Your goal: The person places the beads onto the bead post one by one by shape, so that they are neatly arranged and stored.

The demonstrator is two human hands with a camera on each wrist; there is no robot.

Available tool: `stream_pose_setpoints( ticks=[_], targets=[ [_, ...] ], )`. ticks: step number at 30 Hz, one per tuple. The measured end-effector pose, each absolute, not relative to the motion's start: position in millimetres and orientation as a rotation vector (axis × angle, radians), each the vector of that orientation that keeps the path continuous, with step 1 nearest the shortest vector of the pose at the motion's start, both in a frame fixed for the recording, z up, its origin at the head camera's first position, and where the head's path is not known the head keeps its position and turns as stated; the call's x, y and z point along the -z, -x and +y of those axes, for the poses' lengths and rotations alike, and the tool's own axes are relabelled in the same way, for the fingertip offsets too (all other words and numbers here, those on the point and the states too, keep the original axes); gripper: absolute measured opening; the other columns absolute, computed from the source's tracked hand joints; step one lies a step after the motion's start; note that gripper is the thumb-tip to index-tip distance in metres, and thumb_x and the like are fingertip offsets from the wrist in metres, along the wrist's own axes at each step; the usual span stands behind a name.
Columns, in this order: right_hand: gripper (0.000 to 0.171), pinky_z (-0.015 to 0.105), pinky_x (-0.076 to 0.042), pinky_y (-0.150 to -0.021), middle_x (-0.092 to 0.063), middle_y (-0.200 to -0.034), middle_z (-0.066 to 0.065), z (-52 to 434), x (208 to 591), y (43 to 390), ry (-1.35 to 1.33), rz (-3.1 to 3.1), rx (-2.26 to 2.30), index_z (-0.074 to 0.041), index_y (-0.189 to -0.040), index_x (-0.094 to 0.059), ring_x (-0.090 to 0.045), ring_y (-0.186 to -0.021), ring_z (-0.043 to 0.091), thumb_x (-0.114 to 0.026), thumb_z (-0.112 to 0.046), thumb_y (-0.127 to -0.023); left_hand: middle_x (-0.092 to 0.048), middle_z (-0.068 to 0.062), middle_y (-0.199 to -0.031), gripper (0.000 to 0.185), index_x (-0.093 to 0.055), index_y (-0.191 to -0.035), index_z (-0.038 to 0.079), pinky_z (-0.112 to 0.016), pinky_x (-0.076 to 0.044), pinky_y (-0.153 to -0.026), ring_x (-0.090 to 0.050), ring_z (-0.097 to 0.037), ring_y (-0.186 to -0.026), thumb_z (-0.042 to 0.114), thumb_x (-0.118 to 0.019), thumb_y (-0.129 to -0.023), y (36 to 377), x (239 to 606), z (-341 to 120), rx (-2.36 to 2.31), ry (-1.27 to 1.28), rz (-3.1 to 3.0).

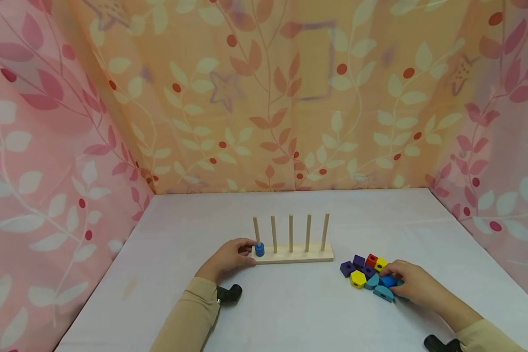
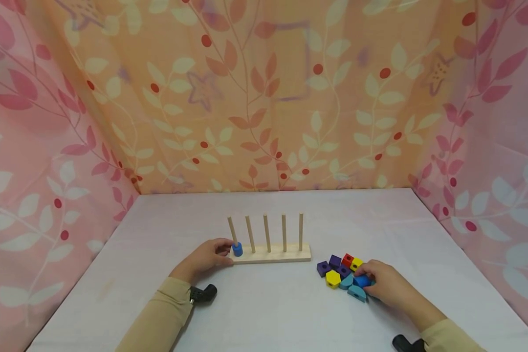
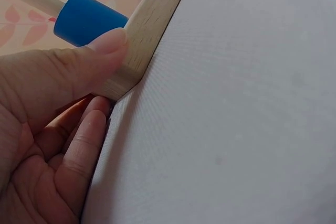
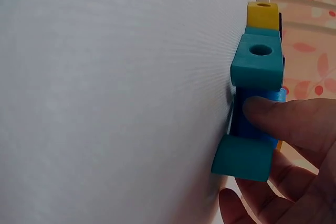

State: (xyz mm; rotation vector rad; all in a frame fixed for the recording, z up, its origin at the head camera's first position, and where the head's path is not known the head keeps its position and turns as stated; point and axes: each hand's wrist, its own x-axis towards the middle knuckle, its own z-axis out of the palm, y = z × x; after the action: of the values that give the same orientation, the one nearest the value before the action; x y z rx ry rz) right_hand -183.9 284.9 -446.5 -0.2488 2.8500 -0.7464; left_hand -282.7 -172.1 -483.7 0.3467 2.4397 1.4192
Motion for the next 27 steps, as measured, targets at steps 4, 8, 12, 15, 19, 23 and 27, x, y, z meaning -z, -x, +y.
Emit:
stream_pose_setpoints(
  ticks=[4,8,12,15,19,23,27],
  targets=[
    [0.026,0.042,-0.051,-0.075,-0.059,-0.095,0.003,285,442,184,0.205,2.819,0.788,-0.013,-0.094,-0.061,-0.053,-0.084,0.019,-0.076,-0.012,-0.072,-0.057,-0.001,-0.115,0.052,-0.059,-0.118,0.016,-0.033,-0.042,-0.093,-0.052,-0.014,-0.104,0.023,-0.079,-0.07,283,484,-172,-1.42,-0.352,2.442],
    [0.03,0.033,-0.051,-0.069,-0.058,-0.089,0.001,285,433,183,0.204,2.827,0.819,-0.013,-0.095,-0.06,-0.051,-0.081,0.018,-0.077,-0.017,-0.072,-0.057,-0.001,-0.115,0.053,-0.059,-0.118,0.016,-0.034,-0.042,-0.093,-0.052,-0.015,-0.104,0.023,-0.079,-0.07,283,484,-173,-1.421,-0.35,2.446],
    [0.032,0.027,-0.048,-0.066,-0.056,-0.085,0.001,284,422,183,0.248,2.861,0.845,-0.013,-0.098,-0.058,-0.047,-0.078,0.018,-0.077,-0.021,-0.072,-0.057,0.0,-0.116,0.053,-0.059,-0.118,0.016,-0.034,-0.042,-0.093,-0.052,-0.014,-0.104,0.024,-0.079,-0.07,283,485,-173,-1.425,-0.349,2.446],
    [0.033,0.028,-0.051,-0.068,-0.059,-0.088,0.001,281,415,185,0.273,2.871,0.882,-0.012,-0.099,-0.058,-0.05,-0.079,0.018,-0.076,-0.021,-0.073,-0.057,0.0,-0.116,0.053,-0.059,-0.118,0.016,-0.034,-0.042,-0.094,-0.052,-0.015,-0.105,0.023,-0.079,-0.07,284,485,-173,-1.428,-0.352,2.447],
    [0.031,0.029,-0.053,-0.069,-0.061,-0.09,0.002,274,406,190,0.299,2.863,0.96,-0.01,-0.102,-0.058,-0.053,-0.08,0.017,-0.074,-0.019,-0.076,-0.057,-0.001,-0.116,0.054,-0.059,-0.119,0.016,-0.034,-0.042,-0.093,-0.052,-0.015,-0.105,0.023,-0.079,-0.069,284,485,-174,-1.427,-0.365,2.449],
    [0.03,0.029,-0.053,-0.072,-0.062,-0.092,0.003,263,396,197,0.323,2.833,1.072,-0.009,-0.105,-0.057,-0.056,-0.083,0.018,-0.07,-0.019,-0.08,-0.057,-0.001,-0.115,0.054,-0.059,-0.118,0.016,-0.034,-0.042,-0.093,-0.052,-0.015,-0.105,0.024,-0.08,-0.069,284,485,-174,-1.428,-0.362,2.445],
    [0.033,0.029,-0.053,-0.074,-0.062,-0.094,0.003,248,384,202,0.353,2.798,1.158,-0.008,-0.107,-0.056,-0.058,-0.086,0.018,-0.07,-0.024,-0.081,-0.057,-0.001,-0.115,0.053,-0.059,-0.118,0.016,-0.034,-0.042,-0.093,-0.053,-0.015,-0.105,0.024,-0.08,-0.069,283,485,-173,-1.426,-0.373,2.448]
  ],
)
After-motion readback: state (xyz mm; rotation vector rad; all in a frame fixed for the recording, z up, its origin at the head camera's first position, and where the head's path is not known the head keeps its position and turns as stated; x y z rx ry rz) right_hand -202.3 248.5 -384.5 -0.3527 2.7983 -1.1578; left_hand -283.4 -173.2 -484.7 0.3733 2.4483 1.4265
